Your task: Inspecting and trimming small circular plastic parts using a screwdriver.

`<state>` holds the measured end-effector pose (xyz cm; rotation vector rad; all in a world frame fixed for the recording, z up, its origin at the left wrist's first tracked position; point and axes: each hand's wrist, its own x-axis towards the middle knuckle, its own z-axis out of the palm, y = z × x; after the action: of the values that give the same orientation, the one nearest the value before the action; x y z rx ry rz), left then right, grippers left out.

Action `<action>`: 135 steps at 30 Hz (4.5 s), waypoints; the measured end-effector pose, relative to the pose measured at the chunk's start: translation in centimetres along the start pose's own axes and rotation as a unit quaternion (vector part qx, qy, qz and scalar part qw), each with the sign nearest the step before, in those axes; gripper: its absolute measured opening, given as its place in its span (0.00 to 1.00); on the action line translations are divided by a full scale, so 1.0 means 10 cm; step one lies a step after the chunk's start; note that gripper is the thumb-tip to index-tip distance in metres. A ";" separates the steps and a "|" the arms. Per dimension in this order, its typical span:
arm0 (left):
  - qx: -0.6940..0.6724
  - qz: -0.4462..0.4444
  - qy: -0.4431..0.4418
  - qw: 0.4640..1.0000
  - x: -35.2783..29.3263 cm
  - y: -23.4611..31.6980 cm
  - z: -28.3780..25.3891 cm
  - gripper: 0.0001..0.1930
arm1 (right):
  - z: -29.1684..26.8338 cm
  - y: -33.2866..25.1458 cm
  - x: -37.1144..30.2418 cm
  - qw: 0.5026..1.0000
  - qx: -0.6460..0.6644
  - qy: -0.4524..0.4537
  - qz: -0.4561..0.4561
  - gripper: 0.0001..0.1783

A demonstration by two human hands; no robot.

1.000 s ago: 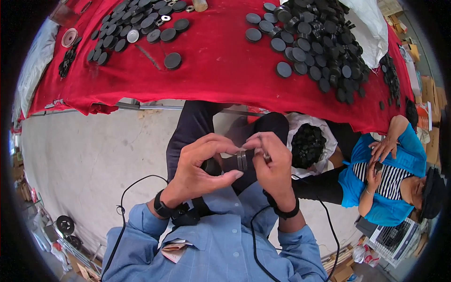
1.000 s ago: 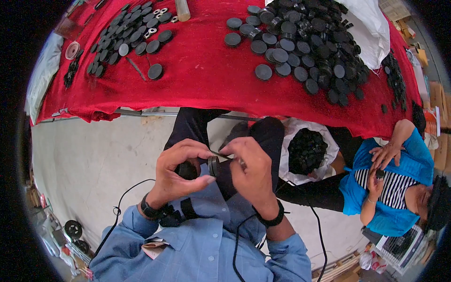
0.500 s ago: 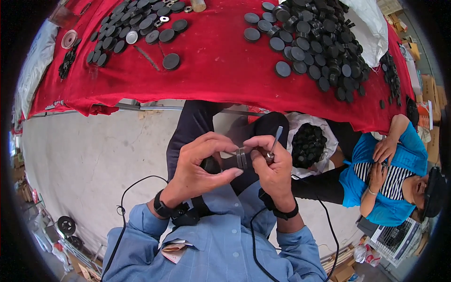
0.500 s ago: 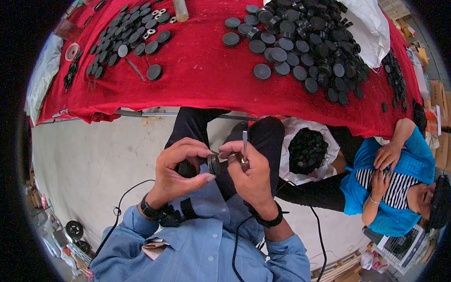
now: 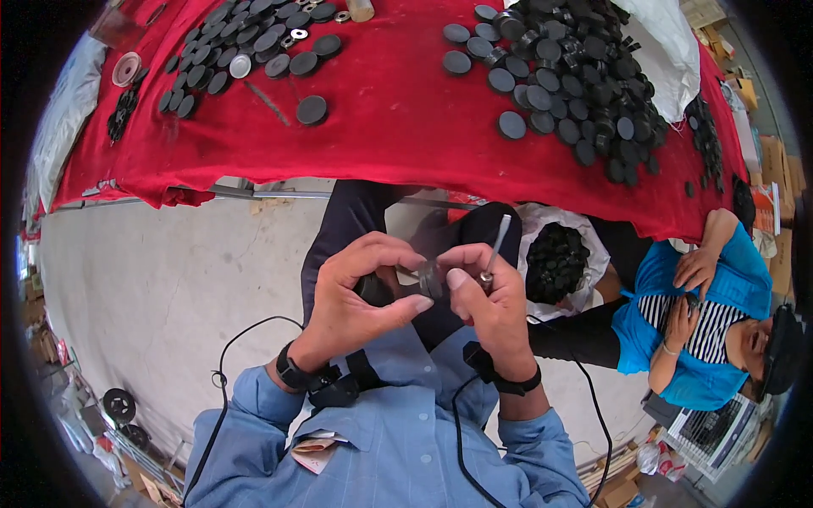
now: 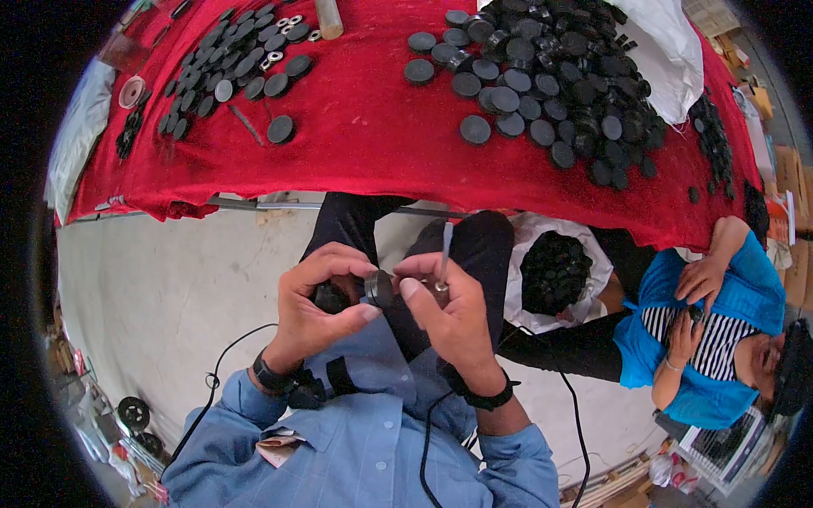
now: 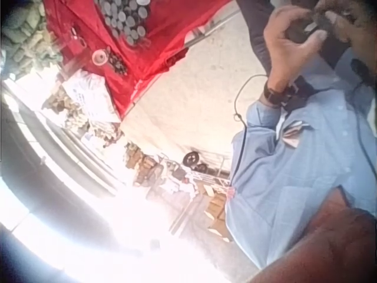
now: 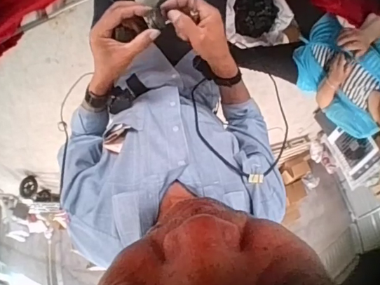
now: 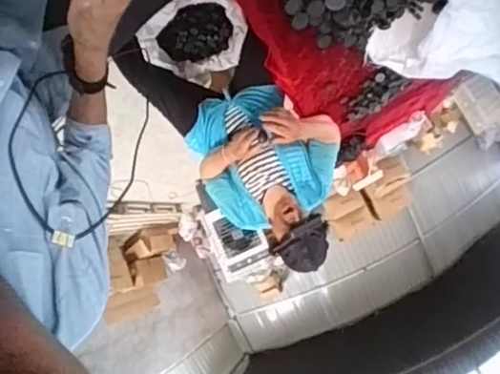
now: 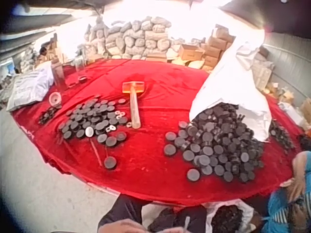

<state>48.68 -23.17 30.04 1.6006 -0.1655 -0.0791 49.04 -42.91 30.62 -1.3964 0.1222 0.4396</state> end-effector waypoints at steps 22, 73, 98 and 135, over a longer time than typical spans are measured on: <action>-0.048 -0.041 -0.037 0.997 -0.02 -0.04 0.00 0.17 | 0.10 -0.06 -0.02 0.998 0.035 0.006 -0.055 0.19; -0.074 -0.126 -0.093 0.985 -0.09 -0.11 0.09 0.15 | 0.14 0.02 -0.06 0.999 0.026 0.019 -0.043 0.24; 0.037 0.057 -0.122 0.990 -0.01 -0.14 0.07 0.17 | 0.13 0.06 -0.07 0.994 0.000 -0.033 -0.107 0.09; -0.197 -0.184 -0.030 0.963 -0.09 0.12 0.08 0.13 | 0.13 0.04 -0.03 0.911 -0.207 0.062 -0.350 0.19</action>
<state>47.59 -23.83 31.17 1.2149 0.1006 -0.4244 48.43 -41.67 30.63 -1.7691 -0.3870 -0.2416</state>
